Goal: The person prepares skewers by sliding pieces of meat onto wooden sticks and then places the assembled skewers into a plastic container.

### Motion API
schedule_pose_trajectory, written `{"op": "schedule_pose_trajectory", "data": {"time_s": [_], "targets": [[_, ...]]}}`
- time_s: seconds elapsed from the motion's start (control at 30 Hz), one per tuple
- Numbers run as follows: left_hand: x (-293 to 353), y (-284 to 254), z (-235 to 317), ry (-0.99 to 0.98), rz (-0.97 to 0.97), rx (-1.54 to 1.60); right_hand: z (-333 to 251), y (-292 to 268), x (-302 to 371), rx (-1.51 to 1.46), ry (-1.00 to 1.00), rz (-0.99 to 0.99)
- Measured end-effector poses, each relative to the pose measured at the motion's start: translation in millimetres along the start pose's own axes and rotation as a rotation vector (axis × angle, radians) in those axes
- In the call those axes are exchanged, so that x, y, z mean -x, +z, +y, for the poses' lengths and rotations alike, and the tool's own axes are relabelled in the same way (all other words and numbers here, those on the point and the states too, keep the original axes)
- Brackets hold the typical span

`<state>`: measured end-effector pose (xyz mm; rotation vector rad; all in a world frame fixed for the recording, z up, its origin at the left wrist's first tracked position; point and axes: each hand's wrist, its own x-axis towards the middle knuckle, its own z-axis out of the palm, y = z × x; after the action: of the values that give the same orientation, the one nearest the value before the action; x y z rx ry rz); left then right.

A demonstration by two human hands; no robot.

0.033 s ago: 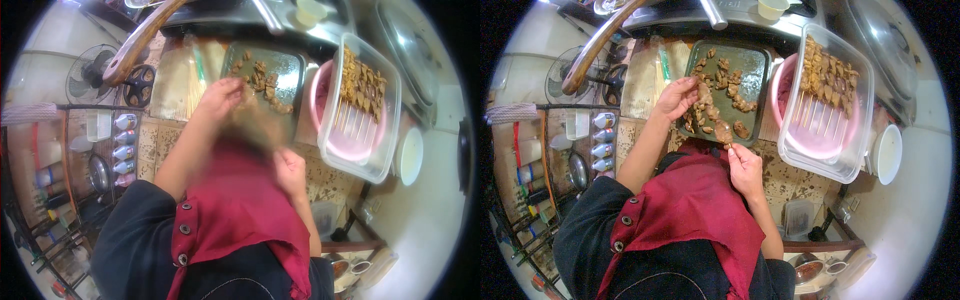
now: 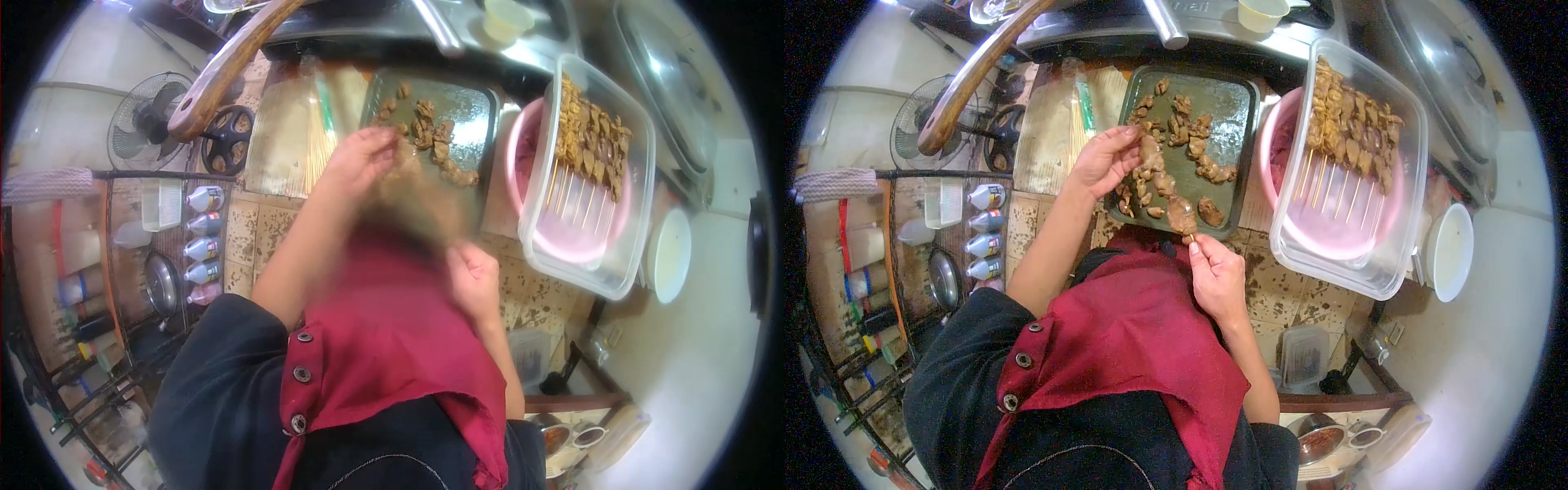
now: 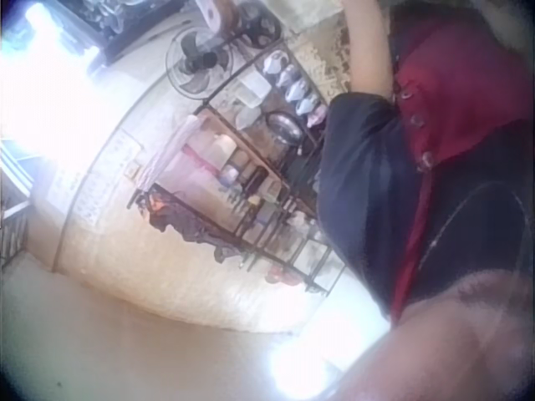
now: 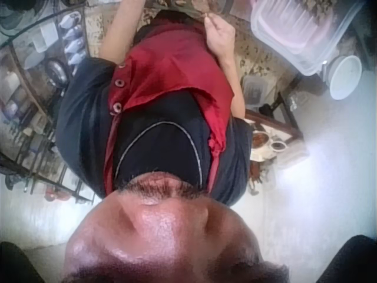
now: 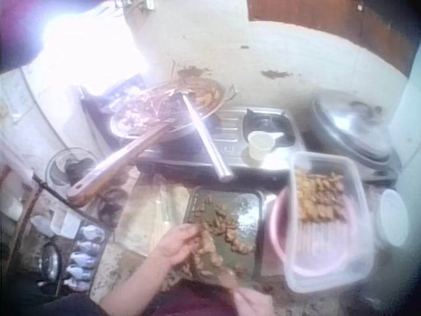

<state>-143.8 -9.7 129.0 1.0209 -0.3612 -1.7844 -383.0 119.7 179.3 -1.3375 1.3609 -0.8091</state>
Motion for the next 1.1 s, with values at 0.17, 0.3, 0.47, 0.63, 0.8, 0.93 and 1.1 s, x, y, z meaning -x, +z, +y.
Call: {"op": "schedule_pose_trajectory", "data": {"time_s": [0.17, 0.3, 0.47, 0.63, 0.8, 0.93, 1.1], "targets": [[7.7, 12.8, 9.1, -0.002, 0.008, -0.079, -5.6, -0.9, -2.3, -0.016, -0.004, 0.0], [6.9, 18.2, 15.9, 0.006, 0.0, -0.179, -7.8, -1.0, -3.3, -0.027, -0.028, 0.007], [13.1, 34.5, 22.2, 0.031, -0.16, 0.04, -10.3, 5.6, 4.2, -0.231, -0.043, 0.119], [19.2, 32.9, 15.8, 0.029, -0.149, -0.004, -26.0, -10.5, 19.9, -0.506, 0.172, 0.078], [25.4, 21.6, 11.6, 0.029, -0.131, -0.087, -41.2, -31.8, 38.0, -0.472, 0.039, 0.117], [29.3, 7.1, 9.5, 0.047, -0.057, -0.104, -57.1, -71.1, 49.2, -0.626, -0.103, 0.334], [27.6, 3.5, 12.5, 0.035, -0.028, -0.069, -59.7, -164.5, 22.9, 0.046, -0.079, 0.584]]}}
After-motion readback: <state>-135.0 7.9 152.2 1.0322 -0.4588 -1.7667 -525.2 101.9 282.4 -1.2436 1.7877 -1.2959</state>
